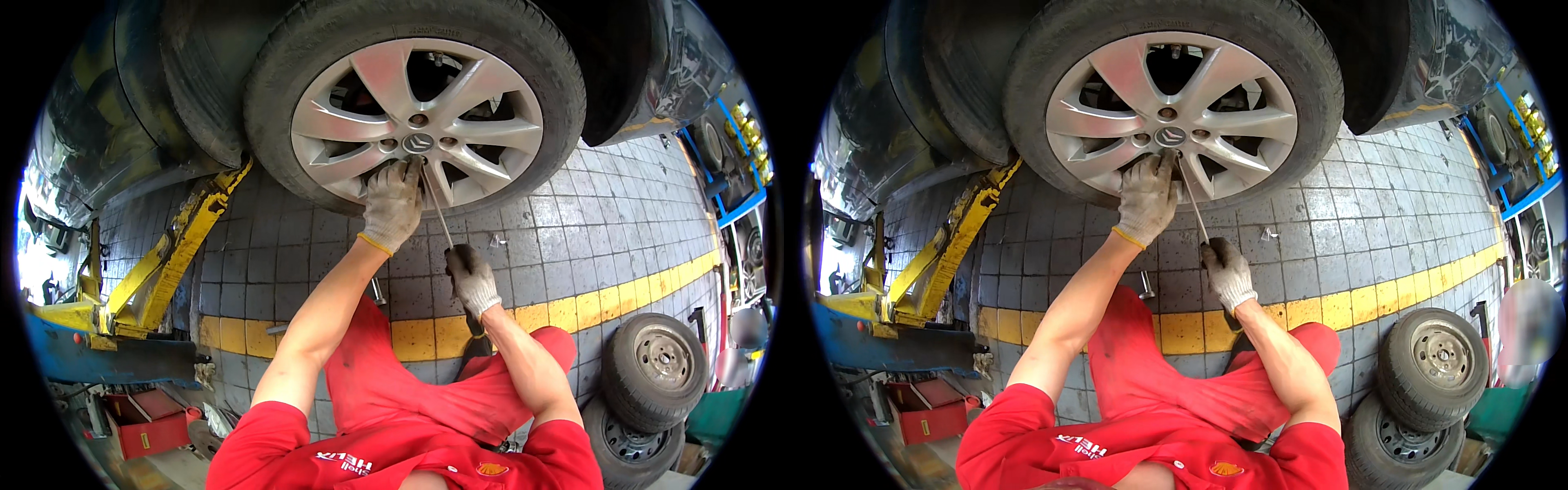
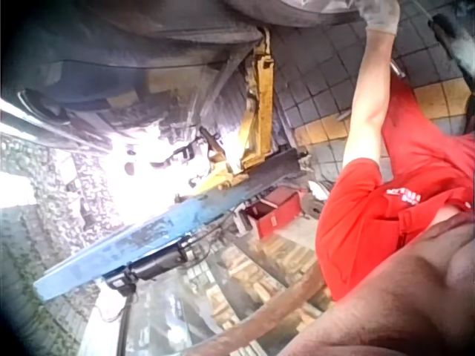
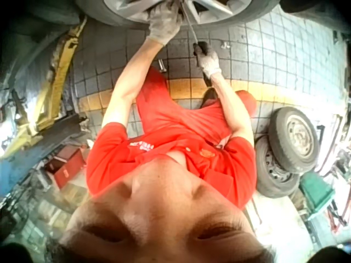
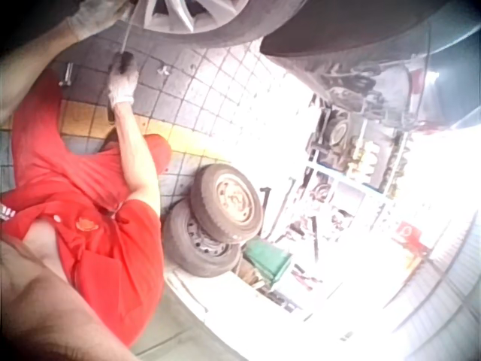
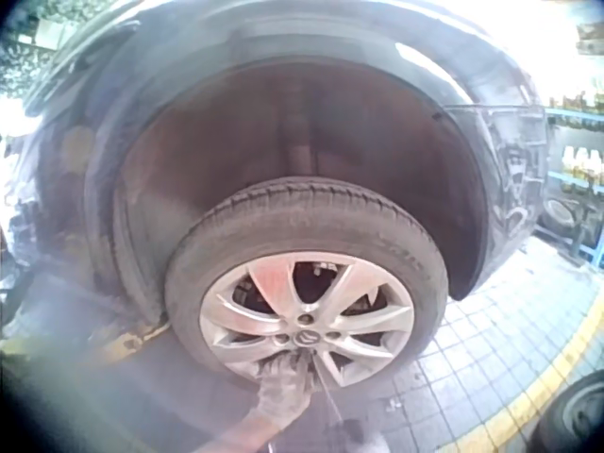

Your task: The person removes a tire from a car using a lug wrench and places it on the floor. They then pick up a different tire, mount it onto the car's wheel hub, and secure it by tightening the lug nuts with the wrench. The person moves around the vehicle to access the wheel and uses the tool to ensure the tire is firmly attached.

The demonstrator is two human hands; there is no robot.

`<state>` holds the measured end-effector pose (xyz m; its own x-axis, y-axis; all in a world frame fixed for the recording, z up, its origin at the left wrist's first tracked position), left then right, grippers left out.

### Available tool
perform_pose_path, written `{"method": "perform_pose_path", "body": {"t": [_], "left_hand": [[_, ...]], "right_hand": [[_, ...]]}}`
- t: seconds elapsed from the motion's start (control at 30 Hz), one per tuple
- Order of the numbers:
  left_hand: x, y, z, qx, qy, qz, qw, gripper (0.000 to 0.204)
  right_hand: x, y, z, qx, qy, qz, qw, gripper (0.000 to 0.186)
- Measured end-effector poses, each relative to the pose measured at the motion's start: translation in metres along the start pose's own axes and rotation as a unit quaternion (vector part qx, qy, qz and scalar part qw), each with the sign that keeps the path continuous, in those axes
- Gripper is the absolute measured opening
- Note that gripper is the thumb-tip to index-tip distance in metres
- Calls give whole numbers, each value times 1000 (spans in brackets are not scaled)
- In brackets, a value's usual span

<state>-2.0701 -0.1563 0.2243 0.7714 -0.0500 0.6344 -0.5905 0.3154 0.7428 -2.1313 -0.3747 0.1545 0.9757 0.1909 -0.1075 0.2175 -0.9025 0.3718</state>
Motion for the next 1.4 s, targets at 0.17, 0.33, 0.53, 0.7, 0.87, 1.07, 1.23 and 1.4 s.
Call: {"method": "perform_pose_path", "body": {"t": [0.17,0.33,0.53,0.7,0.87,1.07,1.23,1.4], "left_hand": [[0,5,-5,-13,13,-27,999,59],[-4,5,10,-187,162,16,969,38],[-18,-37,20,-636,438,23,635,44],[-18,-43,30,-763,459,97,445,34],[-13,-51,27,-813,468,140,316,31],[-3,-44,28,-828,479,165,240,36],[4,-35,28,-823,507,161,198,35],[5,-35,24,-820,519,165,174,31]], "right_hand": [[22,4,31,-196,184,86,959,22],[44,25,43,-277,228,100,928,22],[29,27,32,-197,128,31,972,29],[23,26,26,-237,145,52,959,31],[15,29,13,-286,138,78,945,31],[22,41,-16,-374,163,111,906,30],[24,58,-34,-447,195,161,858,29],[22,64,-66,-526,136,150,826,32]]}}
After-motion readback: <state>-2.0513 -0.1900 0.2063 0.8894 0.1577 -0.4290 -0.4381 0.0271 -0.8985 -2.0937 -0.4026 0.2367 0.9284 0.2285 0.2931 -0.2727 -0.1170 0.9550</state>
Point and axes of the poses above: each hand's wrist, its own x-axis towards the middle knuckle, its own y-axis out of the back of the hand, z = x × y, the point moved 2 cm from there along x, towards the middle knuckle, and after that the axes turned 3 degrees about -x, right-handed, at the moved point
